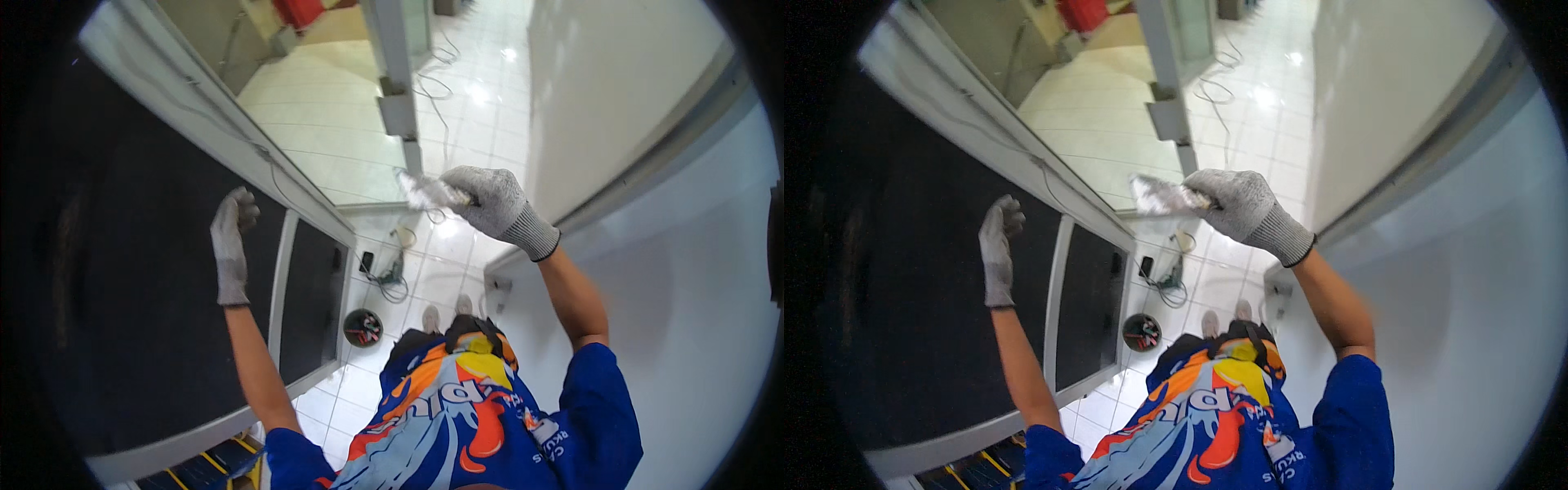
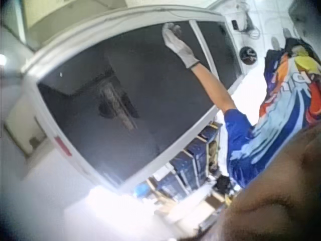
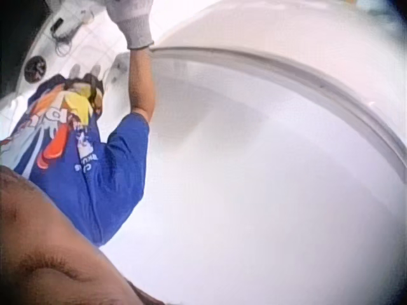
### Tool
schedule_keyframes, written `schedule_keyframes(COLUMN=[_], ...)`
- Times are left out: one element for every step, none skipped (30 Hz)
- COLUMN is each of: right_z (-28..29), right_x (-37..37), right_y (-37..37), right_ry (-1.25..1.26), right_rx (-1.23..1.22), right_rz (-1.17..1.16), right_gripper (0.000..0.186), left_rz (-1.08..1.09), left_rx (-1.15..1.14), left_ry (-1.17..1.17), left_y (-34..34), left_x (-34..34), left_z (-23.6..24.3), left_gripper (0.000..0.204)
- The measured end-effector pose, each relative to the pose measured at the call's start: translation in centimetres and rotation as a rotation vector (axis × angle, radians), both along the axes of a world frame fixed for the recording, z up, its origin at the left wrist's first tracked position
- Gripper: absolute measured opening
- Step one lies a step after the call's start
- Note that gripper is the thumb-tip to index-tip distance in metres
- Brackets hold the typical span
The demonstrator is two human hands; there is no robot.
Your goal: The person applies putty to a wall using a scraper and a long straightedge to smooth out the surface and fill gaps.
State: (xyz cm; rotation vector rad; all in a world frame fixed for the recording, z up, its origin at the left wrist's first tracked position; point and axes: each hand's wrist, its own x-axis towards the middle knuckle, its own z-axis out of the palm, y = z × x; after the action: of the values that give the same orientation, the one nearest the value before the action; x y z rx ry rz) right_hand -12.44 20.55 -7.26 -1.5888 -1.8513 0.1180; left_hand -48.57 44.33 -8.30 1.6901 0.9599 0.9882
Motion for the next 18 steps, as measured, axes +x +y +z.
schedule_keyframes(right_z=[-1.3, -2.7, -4.5, -6.6, -8.8, -11.1, -12.7, -14.1, -15.7, -18.1, -19.8, -21.2, -22.3, -23.5, -24.9, -26.7, -28.5, -30.2], right_x=[1.0, 2.1, 3.0, 3.9, 4.5, 5.2, 5.7, 6.2, 6.7, 7.3, 7.4, 8.0, 8.0, 8.0, 8.0, 8.1, 8.2, 8.1], right_y=[-1.3, -2.3, -3.4, -4.9, -6.3, -7.7, -8.9, -10.3, -11.6, -12.9, -14.1, -14.9, -15.6, -15.8, -16.1, -16.3, -16.5, -16.7], right_ry=[0.109, 0.214, 0.223, 0.415, 0.614, 0.642, 0.655, 0.724, 0.792, 0.688, 0.697, 0.709, 0.724, 0.715, 0.725, 0.702, 0.677, 0.882], right_rx=[-0.092, -0.177, -0.194, -0.296, -0.397, -0.329, -0.345, -0.394, -0.444, -0.461, -0.486, -0.564, -0.638, -0.745, -0.763, -0.781, -0.8, -0.73], right_rz=[-0.114, -0.228, -0.254, -0.389, -0.514, -0.558, -0.579, -0.64, -0.7, -0.751, -0.757, -0.721, -0.683, -0.649, -0.646, -0.636, -0.628, -0.604], right_gripper=[0.022, 0.022, 0.022, 0.023, 0.023, 0.025, 0.025, 0.025, 0.024, 0.025, 0.025, 0.026, 0.027, 0.029, 0.029, 0.027, 0.026, 0.026], left_rz=[0.006, -0.004, -0.011, -0.003, 0.018, -0.026, -0.037, -0.047, -0.056, -0.099, -0.136, -0.144, -0.145, -0.186, -0.222, -0.236, -0.221, -0.3], left_rx=[-0.063, -0.147, -0.234, -0.296, -0.357, -0.399, -0.408, -0.391, -0.375, -0.321, -0.267, -0.234, -0.247, -0.2, -0.157, -0.121, -0.134, -0.042], left_ry=[-0.009, -0.017, -0.019, -0.023, -0.019, -0.045, -0.021, -0.009, 0.004, -0.011, -0.025, -0.048, -0.037, -0.089, -0.14, -0.155, -0.142, -0.228], left_y=[-1.4, -2.6, -3.7, -5.0, -6.5, -7.4, -8.1, -9.3, -10.4, -11.7, -12.9, -13.7, -14.4, -15.1, -15.8, -16.7, -17.6, -18.4], left_x=[0.8, 1.6, 2.3, 3.8, 5.0, 6.2, 7.1, 8.7, 10.1, 12.1, 13.7, 15.7, 17.1, 18.6, 20.1, 21.6, 23.0, 24.1], left_z=[-2.6, -5.4, -7.9, -9.9, -11.2, -12.3, -13.0, -12.7, -12.3, -11.0, -9.6, -8.8, -8.0, -7.1, -6.3, -5.2, -4.4, -3.8], left_gripper=[0.044, 0.042, 0.04, 0.039, 0.038, 0.039, 0.039, 0.039, 0.04, 0.041, 0.041, 0.045, 0.045, 0.048, 0.052, 0.063, 0.063, 0.069])
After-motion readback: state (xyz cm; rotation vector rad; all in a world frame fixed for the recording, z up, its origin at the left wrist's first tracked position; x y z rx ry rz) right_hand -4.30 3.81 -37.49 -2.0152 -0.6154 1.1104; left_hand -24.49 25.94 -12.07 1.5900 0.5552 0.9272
